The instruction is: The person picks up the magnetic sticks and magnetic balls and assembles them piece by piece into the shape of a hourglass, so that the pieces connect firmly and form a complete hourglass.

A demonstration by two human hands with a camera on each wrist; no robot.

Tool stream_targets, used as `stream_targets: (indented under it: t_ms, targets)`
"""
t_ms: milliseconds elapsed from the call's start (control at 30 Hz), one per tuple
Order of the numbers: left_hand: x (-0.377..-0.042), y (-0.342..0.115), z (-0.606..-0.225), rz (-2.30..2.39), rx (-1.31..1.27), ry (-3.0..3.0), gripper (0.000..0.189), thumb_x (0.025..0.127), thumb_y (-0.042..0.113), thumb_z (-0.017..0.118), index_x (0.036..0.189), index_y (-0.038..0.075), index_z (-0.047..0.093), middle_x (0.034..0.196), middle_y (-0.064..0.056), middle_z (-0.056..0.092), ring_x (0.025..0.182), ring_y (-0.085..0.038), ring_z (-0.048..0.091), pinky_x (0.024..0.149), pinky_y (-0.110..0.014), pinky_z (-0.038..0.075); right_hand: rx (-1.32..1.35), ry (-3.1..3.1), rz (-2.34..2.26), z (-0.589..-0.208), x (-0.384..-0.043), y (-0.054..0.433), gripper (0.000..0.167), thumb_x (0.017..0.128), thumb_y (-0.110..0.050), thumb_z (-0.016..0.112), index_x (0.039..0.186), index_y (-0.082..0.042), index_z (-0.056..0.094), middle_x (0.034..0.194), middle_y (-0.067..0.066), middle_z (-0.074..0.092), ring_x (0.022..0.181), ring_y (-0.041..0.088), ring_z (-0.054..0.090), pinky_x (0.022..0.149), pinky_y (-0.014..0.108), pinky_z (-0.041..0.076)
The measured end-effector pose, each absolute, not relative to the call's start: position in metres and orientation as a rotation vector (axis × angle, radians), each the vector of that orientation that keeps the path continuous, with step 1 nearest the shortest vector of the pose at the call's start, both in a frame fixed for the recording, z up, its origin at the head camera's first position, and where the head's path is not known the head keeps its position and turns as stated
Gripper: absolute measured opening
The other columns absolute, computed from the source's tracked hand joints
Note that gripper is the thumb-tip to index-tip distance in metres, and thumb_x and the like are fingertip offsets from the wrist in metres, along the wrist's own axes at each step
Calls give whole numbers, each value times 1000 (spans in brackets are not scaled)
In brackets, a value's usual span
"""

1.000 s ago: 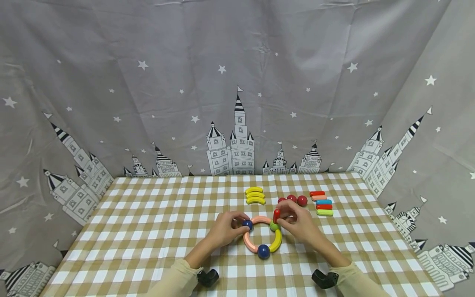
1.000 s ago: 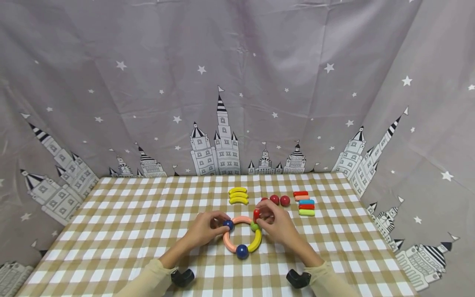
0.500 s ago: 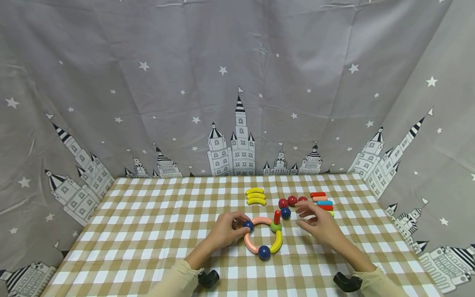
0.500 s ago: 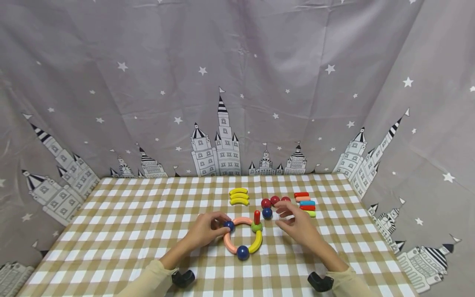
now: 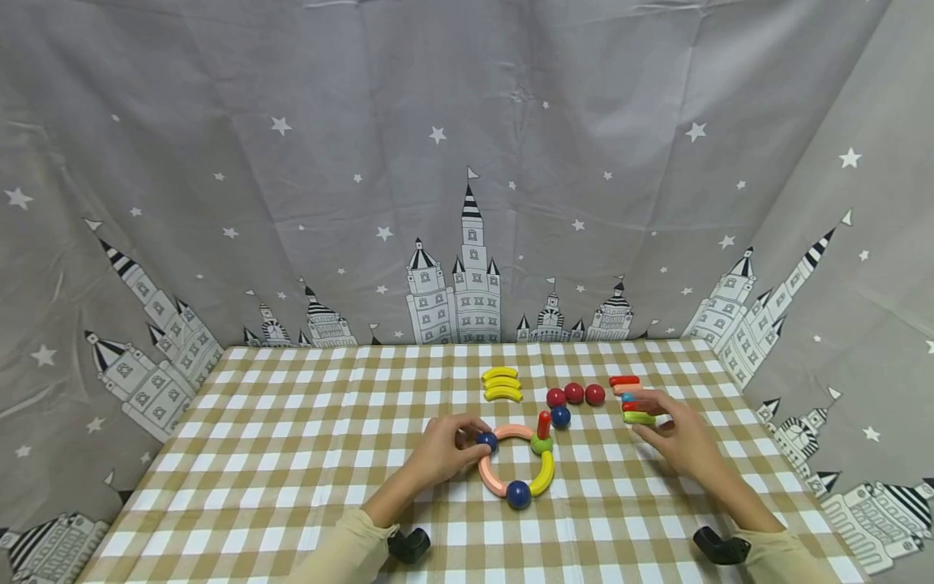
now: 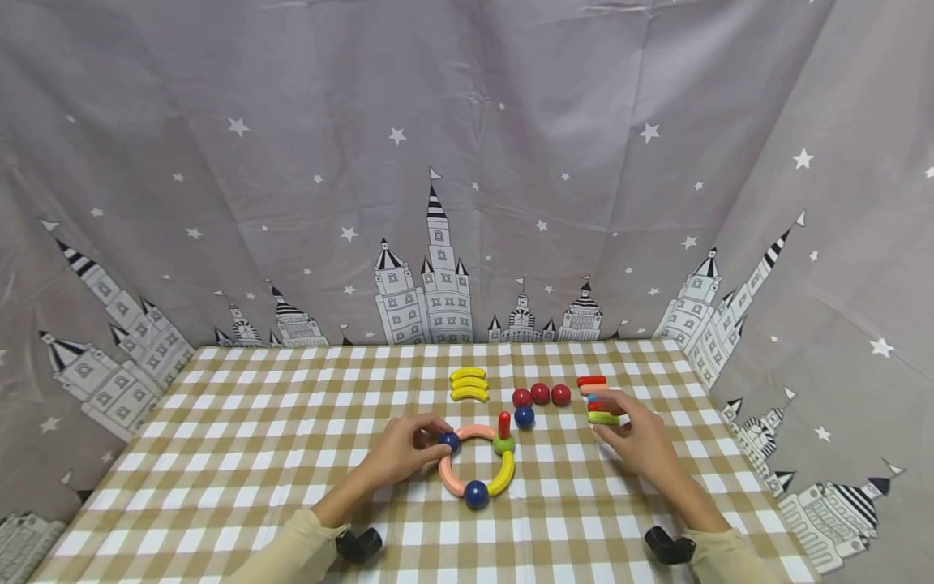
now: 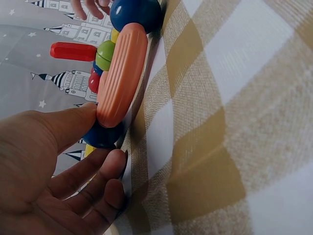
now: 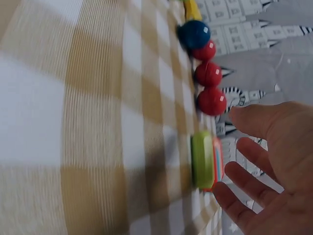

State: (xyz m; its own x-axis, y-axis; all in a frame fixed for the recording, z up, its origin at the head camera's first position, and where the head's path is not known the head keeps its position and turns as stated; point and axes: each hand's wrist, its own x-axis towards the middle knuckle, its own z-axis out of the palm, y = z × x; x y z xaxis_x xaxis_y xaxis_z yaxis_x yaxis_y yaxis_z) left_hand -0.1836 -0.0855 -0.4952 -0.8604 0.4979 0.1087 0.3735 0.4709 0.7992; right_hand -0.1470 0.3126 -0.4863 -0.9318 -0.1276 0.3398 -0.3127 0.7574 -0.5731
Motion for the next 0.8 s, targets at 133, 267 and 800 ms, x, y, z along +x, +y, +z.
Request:
stream_targets:
  t_ms: [133, 267, 800]
  targets:
    - [-184, -87, -495, 1348, 760, 2566, 18, 91, 15, 80, 107, 9, 75, 95, -3, 75, 72, -12, 61, 61, -24, 48, 327, -2705, 884, -490, -151, 320, 47, 85, -2, 82, 127, -7, 65, 120, 15, 70, 99, 33, 68, 73, 39, 58]
    - [-184, -87, -496, 1347, 762, 2567, 18, 91, 16, 80, 108, 10, 75, 95, -2, 75, 71, -11, 60, 60, -24, 48, 308, -2725, 894, -492, -153, 323, 48, 84, -3, 83, 128, -5, 64, 115, 15, 73, 99, 33, 67, 73, 38, 57]
    - [-182, -86, -494, 1339, 716, 2558, 20, 92, 18, 79, 110, 12, 75, 98, -1, 75, 73, -12, 61, 62, -25, 48, 309, -2728, 915, -505, -160, 323, 40, 82, -2, 85, 118, -6, 67, 94, 6, 71, 82, 20, 66, 70, 31, 55]
